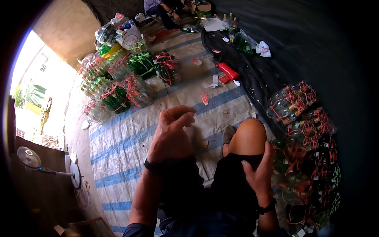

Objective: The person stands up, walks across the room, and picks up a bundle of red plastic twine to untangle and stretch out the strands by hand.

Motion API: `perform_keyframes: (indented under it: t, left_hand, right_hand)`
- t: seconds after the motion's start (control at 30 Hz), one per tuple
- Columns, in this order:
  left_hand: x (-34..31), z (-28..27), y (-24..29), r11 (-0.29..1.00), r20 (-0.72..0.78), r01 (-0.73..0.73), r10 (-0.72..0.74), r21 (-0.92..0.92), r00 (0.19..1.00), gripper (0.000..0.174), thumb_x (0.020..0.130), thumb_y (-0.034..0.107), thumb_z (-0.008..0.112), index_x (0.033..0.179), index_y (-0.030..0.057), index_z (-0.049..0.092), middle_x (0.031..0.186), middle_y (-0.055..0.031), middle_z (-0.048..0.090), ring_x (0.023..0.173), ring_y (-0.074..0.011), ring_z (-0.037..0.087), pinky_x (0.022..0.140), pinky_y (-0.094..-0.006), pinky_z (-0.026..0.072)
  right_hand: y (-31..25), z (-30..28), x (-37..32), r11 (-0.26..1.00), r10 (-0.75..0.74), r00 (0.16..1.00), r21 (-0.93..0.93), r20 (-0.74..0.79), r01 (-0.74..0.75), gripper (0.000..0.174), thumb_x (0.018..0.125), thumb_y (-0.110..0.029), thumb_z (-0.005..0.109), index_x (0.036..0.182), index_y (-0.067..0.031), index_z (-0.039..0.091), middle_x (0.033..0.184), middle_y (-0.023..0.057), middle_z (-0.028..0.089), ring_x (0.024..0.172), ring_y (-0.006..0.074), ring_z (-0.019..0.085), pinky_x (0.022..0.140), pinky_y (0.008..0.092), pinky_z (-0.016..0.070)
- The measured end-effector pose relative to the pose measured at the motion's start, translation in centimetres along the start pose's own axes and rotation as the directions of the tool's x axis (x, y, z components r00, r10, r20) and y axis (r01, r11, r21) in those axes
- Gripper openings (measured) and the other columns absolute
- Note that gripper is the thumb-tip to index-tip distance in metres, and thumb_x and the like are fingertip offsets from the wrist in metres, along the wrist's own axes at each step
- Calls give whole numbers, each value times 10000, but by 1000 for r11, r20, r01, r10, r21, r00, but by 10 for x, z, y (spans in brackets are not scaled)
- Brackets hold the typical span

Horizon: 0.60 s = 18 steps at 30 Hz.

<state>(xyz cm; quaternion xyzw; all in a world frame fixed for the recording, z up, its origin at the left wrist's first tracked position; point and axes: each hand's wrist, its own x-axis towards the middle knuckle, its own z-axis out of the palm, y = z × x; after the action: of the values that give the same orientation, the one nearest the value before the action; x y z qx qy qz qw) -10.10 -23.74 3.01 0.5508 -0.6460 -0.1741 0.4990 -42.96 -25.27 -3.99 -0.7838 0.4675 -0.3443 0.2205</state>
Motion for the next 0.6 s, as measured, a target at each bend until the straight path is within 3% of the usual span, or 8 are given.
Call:
perform_keyframes:
  t: [0.1, 0.4, 0.43, 0.47, 0.5, 0.57, 0.6]
  left_hand:
    - [-2, 1, -1, 1000, -27, -24, 25, 19, 999, 496, 571, -24, 716, 1065, -8, 674, 1103, -146, 666, 875, -229, 633, 767, -344, 543]
    - [0, -2, -16, 997, 14, -22, 23, -79, 1000, 462, 652, -15, 734, 1110, -19, 673, 1080, -110, 664, 880, -217, 614, 775, -336, 533]
    - [6, -3, -10, 920, 26, 258, -263, -296, 965, 426, 683, 13, 740, 1104, -23, 684, 1047, -101, 671, 879, -202, 613, 774, -327, 525]
    - [8, -4, -6, 720, 99, 495, -518, -487, 850, 393, 714, 40, 745, 1098, -27, 696, 1014, -91, 679, 878, -187, 611, 774, -317, 517]
    - [7, -3, -6, 719, 99, 496, -519, -487, 849, 393, 714, 40, 745, 1098, -27, 696, 1014, -91, 679, 878, -187, 611, 774, -317, 517]
    - [4, -2, -4, 981, -15, 127, -130, -150, 991, 306, 810, 105, 734, 1082, -35, 729, 923, -59, 684, 873, -146, 602, 789, -290, 488]
    - [5, -2, -2, 980, -14, 127, -131, -151, 991, 306, 810, 105, 734, 1082, -35, 729, 923, -59, 684, 873, -146, 602, 789, -290, 488]
  right_hand:
    - [1, 0, 0, 1000, -3, 1000, 14, -2, 3, 912, 854, -213, 772, 1572, 43, 271, 1501, 300, 408, 1391, 452, 437, 1170, 499, 360]
    - [3, 1, 0, 1000, -26, 1000, -3, -7, 26, 904, 883, -263, 756, 1573, 52, 265, 1501, 306, 401, 1393, 454, 428, 1169, 504, 357]
    - [3, 1, 0, 1000, -23, 1000, -2, -6, 23, 900, 889, -275, 752, 1572, 52, 266, 1497, 305, 403, 1389, 454, 431, 1163, 504, 362]
    - [3, 1, 0, 1000, -20, 1000, -1, -5, 20, 896, 895, -287, 747, 1572, 51, 267, 1493, 304, 405, 1385, 453, 435, 1158, 503, 366]
    - [3, 1, 0, 1000, -19, 1000, -1, -3, 19, 896, 895, -287, 747, 1572, 51, 267, 1493, 304, 405, 1385, 453, 435, 1158, 503, 366]
    - [2, 0, 1, 1000, -26, 1000, -10, -1, 26, 890, 905, -311, 740, 1569, 50, 270, 1484, 303, 407, 1377, 449, 441, 1146, 502, 377]
    - [2, 0, 1, 1000, -25, 1000, -11, -1, 25, 890, 905, -311, 740, 1569, 50, 270, 1484, 303, 407, 1377, 449, 441, 1146, 502, 377]
